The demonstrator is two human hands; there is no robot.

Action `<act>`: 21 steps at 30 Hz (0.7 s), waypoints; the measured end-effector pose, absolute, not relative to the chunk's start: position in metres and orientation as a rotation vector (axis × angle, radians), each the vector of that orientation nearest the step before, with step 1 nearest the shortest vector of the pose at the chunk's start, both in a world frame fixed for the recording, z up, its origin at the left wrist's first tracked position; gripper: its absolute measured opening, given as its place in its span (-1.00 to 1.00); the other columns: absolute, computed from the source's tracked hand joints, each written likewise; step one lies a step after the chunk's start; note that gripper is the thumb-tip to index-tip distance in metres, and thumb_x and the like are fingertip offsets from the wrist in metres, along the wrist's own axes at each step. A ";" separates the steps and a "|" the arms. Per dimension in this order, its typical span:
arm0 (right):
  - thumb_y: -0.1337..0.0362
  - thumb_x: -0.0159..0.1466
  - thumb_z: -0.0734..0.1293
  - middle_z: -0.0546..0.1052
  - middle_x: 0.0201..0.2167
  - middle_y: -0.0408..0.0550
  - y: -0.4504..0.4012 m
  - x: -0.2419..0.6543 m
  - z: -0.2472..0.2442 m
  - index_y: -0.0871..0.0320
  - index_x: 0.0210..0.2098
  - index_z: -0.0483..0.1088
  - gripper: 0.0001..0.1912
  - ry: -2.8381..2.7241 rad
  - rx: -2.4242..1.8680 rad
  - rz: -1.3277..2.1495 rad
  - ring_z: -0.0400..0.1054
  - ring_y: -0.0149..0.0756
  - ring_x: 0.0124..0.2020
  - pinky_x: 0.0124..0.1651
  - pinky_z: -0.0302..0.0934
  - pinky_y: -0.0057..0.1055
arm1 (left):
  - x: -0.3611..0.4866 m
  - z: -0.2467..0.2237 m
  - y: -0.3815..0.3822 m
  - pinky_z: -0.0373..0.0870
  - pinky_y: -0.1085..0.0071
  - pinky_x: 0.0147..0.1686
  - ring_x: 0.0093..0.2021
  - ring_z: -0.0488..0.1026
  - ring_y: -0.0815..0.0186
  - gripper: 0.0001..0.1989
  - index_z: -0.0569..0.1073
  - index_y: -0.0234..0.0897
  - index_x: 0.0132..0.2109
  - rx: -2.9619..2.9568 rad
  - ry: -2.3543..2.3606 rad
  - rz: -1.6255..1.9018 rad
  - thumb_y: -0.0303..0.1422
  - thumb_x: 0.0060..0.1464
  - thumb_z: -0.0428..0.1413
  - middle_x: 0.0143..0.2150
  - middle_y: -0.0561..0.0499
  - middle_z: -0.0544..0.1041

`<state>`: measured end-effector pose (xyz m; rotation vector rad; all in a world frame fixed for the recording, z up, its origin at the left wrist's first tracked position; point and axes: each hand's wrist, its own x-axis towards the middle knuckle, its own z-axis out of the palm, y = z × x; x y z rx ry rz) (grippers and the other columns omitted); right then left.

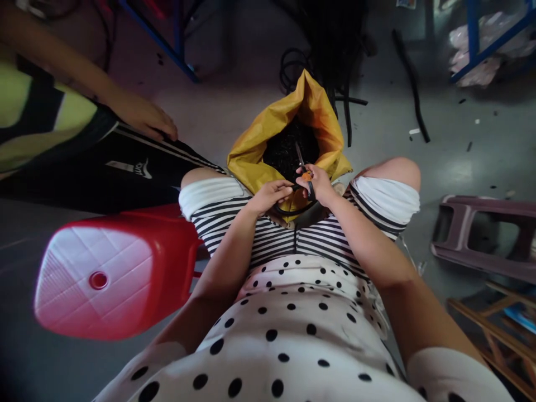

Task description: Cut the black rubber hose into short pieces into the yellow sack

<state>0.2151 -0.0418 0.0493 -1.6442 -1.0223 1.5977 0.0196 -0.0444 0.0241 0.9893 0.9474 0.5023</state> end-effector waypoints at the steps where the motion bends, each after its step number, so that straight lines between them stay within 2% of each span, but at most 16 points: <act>1: -0.03 0.19 0.59 0.43 -0.40 -0.22 -0.041 0.217 0.049 0.08 -0.07 0.38 -0.50 -1.004 -1.646 1.547 0.25 -0.46 -0.59 -0.53 0.23 -0.42 | 0.023 0.025 -0.046 0.30 0.48 -0.37 -0.41 0.41 0.41 -0.49 0.57 -0.34 -0.07 0.984 0.925 0.499 -0.02 0.05 0.45 -0.41 0.07 0.53; 3: -0.04 0.23 0.55 0.46 -0.34 -0.17 -0.042 0.220 0.054 0.07 -0.05 0.38 -0.52 -0.991 -1.666 1.390 0.28 -0.44 -0.57 -0.50 0.26 -0.39 | 0.027 0.027 -0.047 0.41 0.45 -0.26 -0.33 0.48 0.38 -0.48 0.55 -0.34 -0.12 0.956 0.885 0.504 0.01 0.05 0.46 -0.36 0.01 0.58; 5: -0.08 0.25 0.54 0.51 -0.27 -0.09 -0.049 0.224 0.068 0.07 0.03 0.41 -0.48 -1.104 -1.682 1.206 0.37 -0.36 -0.46 -0.40 0.32 -0.35 | 0.026 0.029 -0.045 0.44 0.45 -0.28 -0.37 0.45 0.40 -0.48 0.50 -0.32 -0.18 0.860 0.893 0.580 0.04 0.08 0.45 -0.41 0.06 0.52; 8: -0.13 0.22 0.58 0.54 -0.14 0.00 -0.066 0.226 0.101 -0.01 0.17 0.45 -0.36 -1.316 -1.673 0.971 0.51 -0.10 -0.15 -0.27 0.39 -0.28 | 0.017 0.036 -0.035 0.22 0.53 -0.52 -0.55 0.22 0.49 -0.51 0.41 -0.25 -0.19 0.630 1.009 0.775 0.06 0.22 0.36 -0.50 0.21 0.27; 10: -0.19 0.25 0.55 0.52 -0.11 0.01 -0.075 0.225 0.119 -0.07 0.24 0.41 -0.31 -1.300 -1.673 0.930 0.51 -0.01 -0.06 -0.29 0.37 -0.28 | 0.008 0.041 -0.029 0.02 0.55 -0.61 -0.61 0.10 0.52 -0.55 0.39 -0.23 -0.19 0.539 1.083 0.854 0.06 0.31 0.28 -0.52 0.24 0.17; 13: -0.25 0.21 0.56 0.45 -0.24 -0.07 -0.074 0.223 0.121 -0.06 0.22 0.38 -0.27 -1.204 -1.674 1.083 0.46 -0.15 -0.23 -0.38 0.26 -0.36 | 0.001 0.045 -0.024 -0.05 0.56 -0.63 -0.63 0.06 0.53 -0.55 0.40 -0.23 -0.16 0.520 1.098 0.880 0.08 0.32 0.27 -0.53 0.24 0.15; 17: -0.27 0.02 0.66 0.30 -0.44 -0.27 -0.063 0.219 0.092 0.03 0.03 0.33 -0.18 -1.043 -1.668 1.549 0.22 -0.41 -0.50 -0.50 0.10 -0.42 | 0.001 0.042 -0.026 -0.05 0.60 -0.62 -0.61 0.10 0.55 -0.53 0.43 -0.24 -0.13 0.598 1.036 0.890 0.04 0.24 0.37 -0.52 0.24 0.22; 21: -0.24 -0.10 0.71 0.34 -0.43 -0.30 -0.064 0.216 0.071 0.06 -0.04 0.35 -0.14 -1.030 -1.692 1.808 0.20 -0.45 -0.50 -0.47 0.14 -0.44 | 0.001 0.039 -0.027 -0.03 0.62 -0.61 -0.61 0.12 0.56 -0.57 0.46 -0.28 -0.15 0.675 1.023 0.876 -0.02 0.24 0.38 -0.53 0.22 0.25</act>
